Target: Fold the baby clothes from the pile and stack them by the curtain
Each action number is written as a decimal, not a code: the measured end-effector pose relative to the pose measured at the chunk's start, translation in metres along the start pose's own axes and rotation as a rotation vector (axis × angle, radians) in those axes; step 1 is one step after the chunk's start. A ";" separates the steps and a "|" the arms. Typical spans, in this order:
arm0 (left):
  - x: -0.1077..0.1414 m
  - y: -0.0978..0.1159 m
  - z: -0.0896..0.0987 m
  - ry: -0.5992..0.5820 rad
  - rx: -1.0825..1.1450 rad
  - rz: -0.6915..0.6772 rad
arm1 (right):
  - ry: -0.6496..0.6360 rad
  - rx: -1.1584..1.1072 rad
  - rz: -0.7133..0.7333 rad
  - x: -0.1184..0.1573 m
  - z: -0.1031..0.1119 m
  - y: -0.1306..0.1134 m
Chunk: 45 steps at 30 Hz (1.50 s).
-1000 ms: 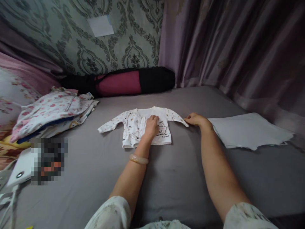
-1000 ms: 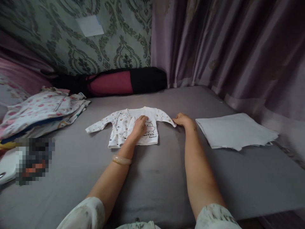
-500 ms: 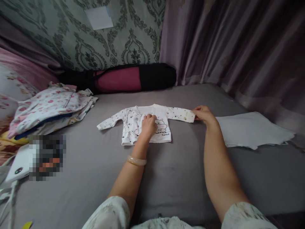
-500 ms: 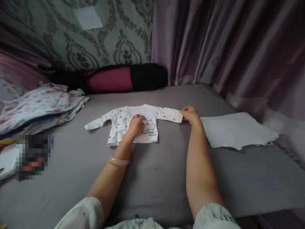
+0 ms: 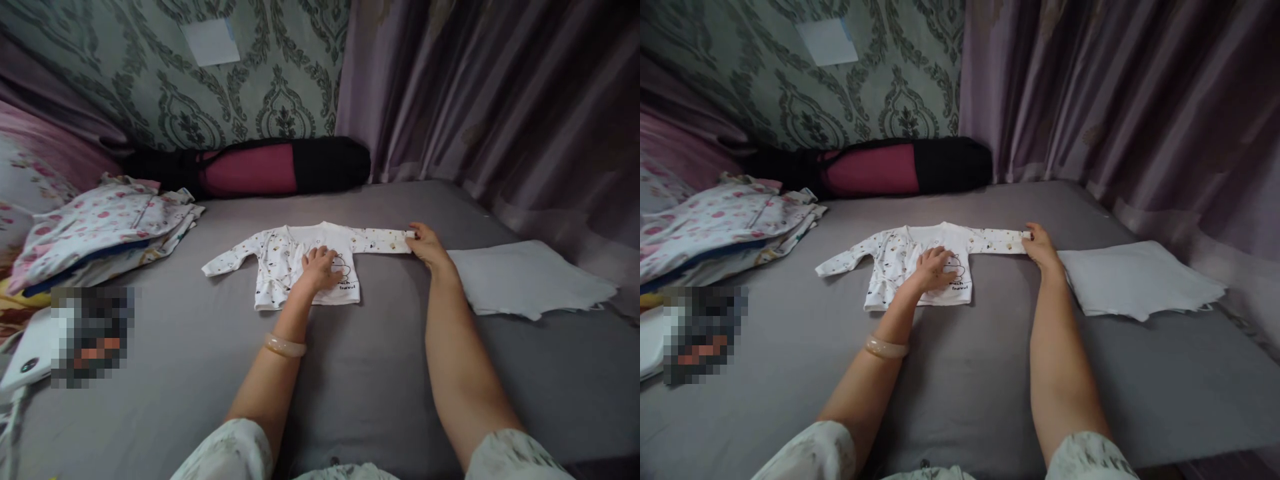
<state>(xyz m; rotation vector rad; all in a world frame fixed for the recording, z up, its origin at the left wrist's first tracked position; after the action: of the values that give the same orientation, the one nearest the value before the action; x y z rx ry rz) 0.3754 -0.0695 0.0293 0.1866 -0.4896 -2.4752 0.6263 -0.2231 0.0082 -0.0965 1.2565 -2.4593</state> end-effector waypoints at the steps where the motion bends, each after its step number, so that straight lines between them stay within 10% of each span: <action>1: 0.000 0.000 0.002 -0.020 0.002 0.013 | 0.014 0.040 0.006 -0.001 0.001 0.002; 10: 0.009 0.004 0.025 -0.117 -0.045 -0.082 | 0.135 0.551 0.305 0.024 -0.015 -0.032; 16: 0.005 -0.007 0.035 -0.052 0.073 -0.095 | -0.184 0.461 0.619 0.059 -0.076 -0.076; 28: 0.023 -0.175 0.104 0.536 -0.046 0.686 | -0.269 0.504 0.524 0.059 -0.091 -0.064; 36: 0.038 -0.228 0.120 0.274 0.038 0.739 | -0.229 0.280 0.664 0.063 -0.089 -0.109; 45: 0.021 -0.222 0.119 0.138 0.256 0.642 | -0.465 0.252 0.874 0.102 -0.171 -0.188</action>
<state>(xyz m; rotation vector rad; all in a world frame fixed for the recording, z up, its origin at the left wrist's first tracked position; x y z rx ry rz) 0.2105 0.1204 0.0526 0.2545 -0.6819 -1.7603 0.4370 -0.0286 0.0437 -0.0338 0.5874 -1.6700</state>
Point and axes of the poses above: each hand's wrist, its own x-axis away from the middle knuckle, its own z-axis out of the back of the hand, y = z × x, the point moved 1 cm from there along -x, towards the middle knuckle, and after that the axes turned 12 degrees about y, right-handed, at the moved point
